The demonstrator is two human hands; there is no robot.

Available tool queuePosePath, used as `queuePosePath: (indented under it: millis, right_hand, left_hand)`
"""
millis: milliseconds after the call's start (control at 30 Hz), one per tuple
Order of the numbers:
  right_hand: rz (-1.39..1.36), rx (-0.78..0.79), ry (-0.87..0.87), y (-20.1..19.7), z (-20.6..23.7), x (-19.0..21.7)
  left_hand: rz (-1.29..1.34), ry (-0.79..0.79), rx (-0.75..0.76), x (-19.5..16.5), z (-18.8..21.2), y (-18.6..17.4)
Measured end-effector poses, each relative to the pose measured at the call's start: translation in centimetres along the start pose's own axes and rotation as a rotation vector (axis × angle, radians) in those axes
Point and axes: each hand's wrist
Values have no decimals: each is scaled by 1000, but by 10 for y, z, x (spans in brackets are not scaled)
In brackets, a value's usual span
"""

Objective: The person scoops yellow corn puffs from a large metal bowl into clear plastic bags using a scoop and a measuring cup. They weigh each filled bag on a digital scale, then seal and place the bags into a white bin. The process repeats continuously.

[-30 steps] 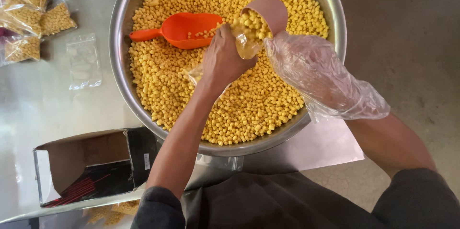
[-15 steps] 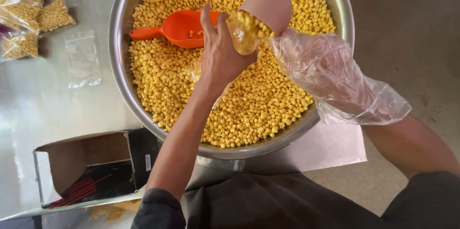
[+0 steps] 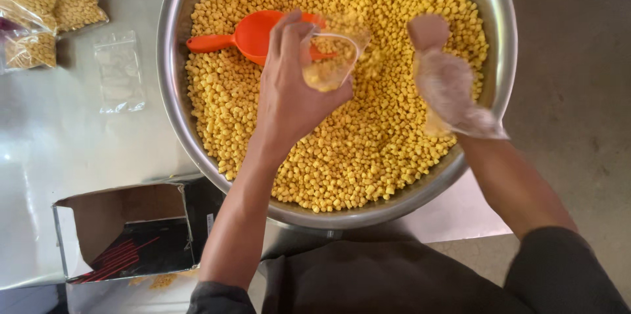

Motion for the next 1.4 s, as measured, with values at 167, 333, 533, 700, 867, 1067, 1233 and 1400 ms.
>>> queuePosePath:
  millis: [167, 333, 533, 700, 867, 1067, 1233, 1400]
  right_hand:
    - [-423, 635, 123, 63, 21, 38]
    - [-518, 562, 299, -3, 30, 48]
    - [-314, 226, 224, -108, 50, 78]
    - [-6, 117, -86, -132, 57, 96]
    - [313, -226, -614, -117, 60, 96]
    - [217, -214, -622, -112, 59, 90]
    - [307, -257, -674, -111, 56, 87]
    - [286, -292, -773, -110, 59, 84]
  left_hand:
    - [-83, 48, -7, -24, 10, -28]
    - [-232, 90, 23, -26, 9, -42]
    - [-288, -33, 161, -19, 4, -8]
    - [-278, -72, 229, -25, -13, 27]
    - [-221, -146, 191, -29, -28, 42]
    - [-199, -129, 119, -25, -30, 46]
    - [-183, -130, 133, -25, -31, 48]
    - [-171, -120, 116, -25, -32, 48]
Point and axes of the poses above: each hand's wrist, its own z-axis away from the middle knuckle, its own y-axis out of the palm, x = y × z, and after that the axes turned 10 degrees about -y, right-handed
